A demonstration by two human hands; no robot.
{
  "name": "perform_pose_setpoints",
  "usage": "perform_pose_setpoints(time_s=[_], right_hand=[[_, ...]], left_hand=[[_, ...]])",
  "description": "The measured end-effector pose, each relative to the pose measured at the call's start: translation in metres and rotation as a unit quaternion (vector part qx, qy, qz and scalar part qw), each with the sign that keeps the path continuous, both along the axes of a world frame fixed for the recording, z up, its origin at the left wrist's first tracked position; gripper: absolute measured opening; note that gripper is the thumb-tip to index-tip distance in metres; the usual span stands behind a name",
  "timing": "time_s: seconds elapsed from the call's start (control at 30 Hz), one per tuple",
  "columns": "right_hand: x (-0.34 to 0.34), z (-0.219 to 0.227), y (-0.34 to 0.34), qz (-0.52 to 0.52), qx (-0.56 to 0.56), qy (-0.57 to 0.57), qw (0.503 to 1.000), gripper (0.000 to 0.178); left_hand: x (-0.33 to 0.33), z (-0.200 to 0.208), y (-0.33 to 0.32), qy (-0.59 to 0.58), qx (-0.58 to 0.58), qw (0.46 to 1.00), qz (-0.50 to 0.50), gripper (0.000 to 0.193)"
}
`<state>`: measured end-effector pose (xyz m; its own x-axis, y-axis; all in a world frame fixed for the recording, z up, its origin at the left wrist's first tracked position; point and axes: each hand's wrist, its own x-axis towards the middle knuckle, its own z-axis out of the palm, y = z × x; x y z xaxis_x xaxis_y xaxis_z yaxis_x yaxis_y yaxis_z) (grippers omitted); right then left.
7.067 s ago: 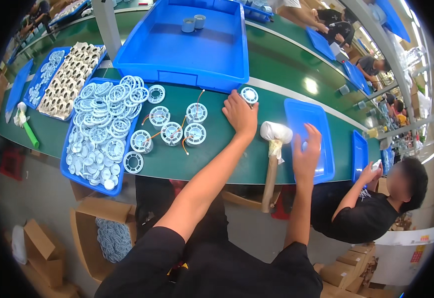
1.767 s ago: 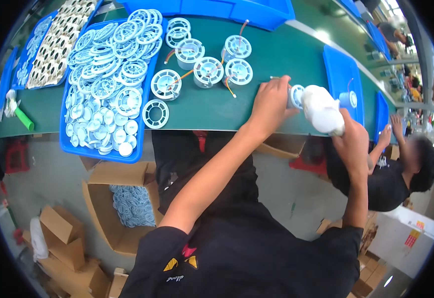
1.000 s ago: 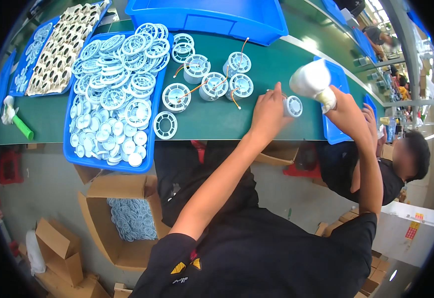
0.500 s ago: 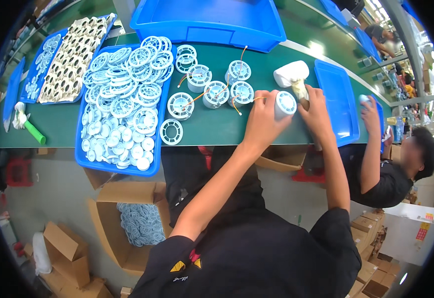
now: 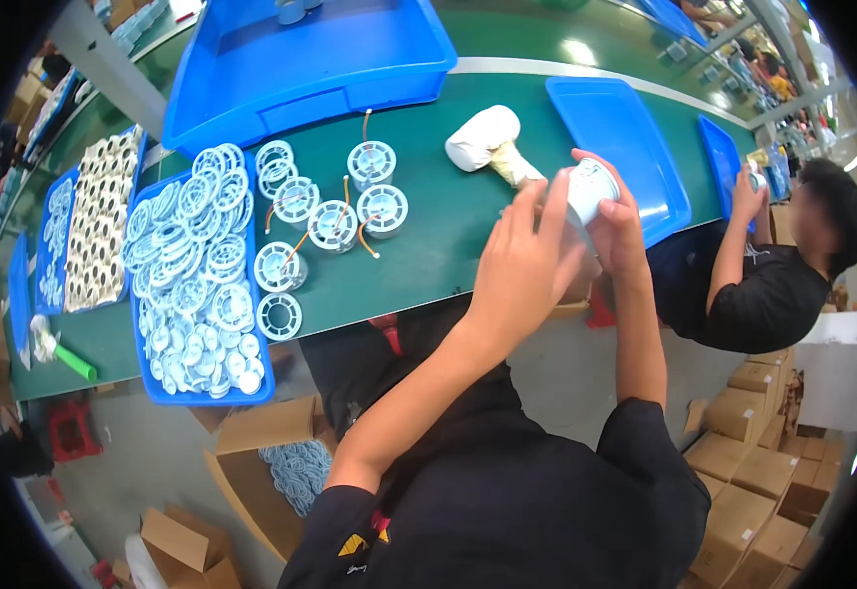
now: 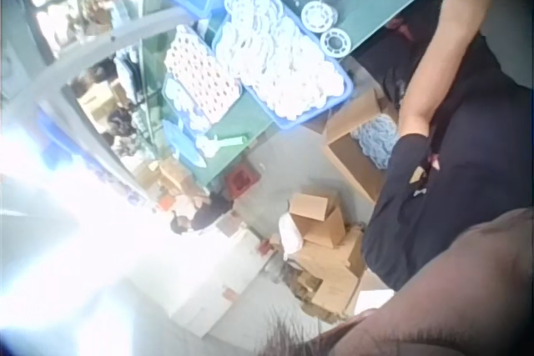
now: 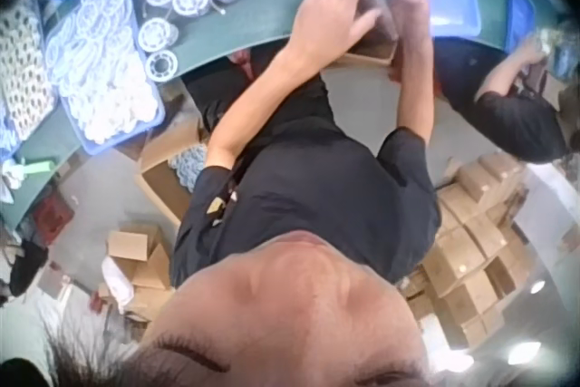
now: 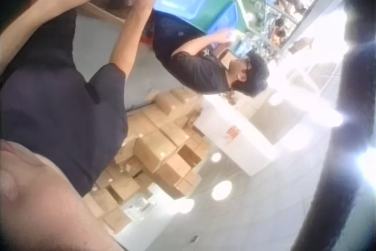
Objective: Assemble plastic rings onto small electronic components using a rubber mallet on an assembly line.
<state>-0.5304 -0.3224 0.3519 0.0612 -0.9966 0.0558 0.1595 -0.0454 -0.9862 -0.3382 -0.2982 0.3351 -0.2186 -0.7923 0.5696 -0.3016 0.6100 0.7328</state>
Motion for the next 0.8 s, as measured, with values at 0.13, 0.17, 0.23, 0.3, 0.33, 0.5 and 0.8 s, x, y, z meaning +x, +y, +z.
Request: perform_pose_setpoints(time_s=[0.13,0.17,0.23,0.3,0.33,0.5,0.8], right_hand=[[-0.041,-0.011,-0.005,-0.035,-0.037,0.014,0.999,0.089],[-0.05,-0.014,-0.005,-0.033,-0.041,0.019,0.998,0.089],[-0.059,-0.014,-0.002,-0.052,-0.049,0.032,0.997,0.089],[-0.065,-0.014,0.002,-0.099,-0.056,0.045,0.992,0.085],[-0.074,-0.011,0.004,-0.083,-0.06,0.07,0.992,0.076],[-0.115,-0.033,-0.002,-0.225,-0.066,0.336,0.912,0.056],[-0.072,-0.043,0.002,-0.383,-0.176,0.65,0.632,0.046]], left_hand=[[-0.006,-0.029,0.027,-0.032,0.011,0.997,-0.069,0.071],[-0.004,-0.039,0.032,-0.033,0.013,0.998,-0.054,0.06],[0.01,-0.052,0.038,-0.037,0.026,0.998,-0.037,0.051],[0.032,-0.058,0.043,-0.033,0.035,0.999,0.019,0.043],[0.044,-0.059,0.046,-0.029,0.037,0.998,0.046,0.04],[0.102,-0.064,0.06,-0.025,0.145,0.968,0.202,0.034],[0.116,-0.063,0.038,0.002,0.156,0.96,0.233,0.062]])
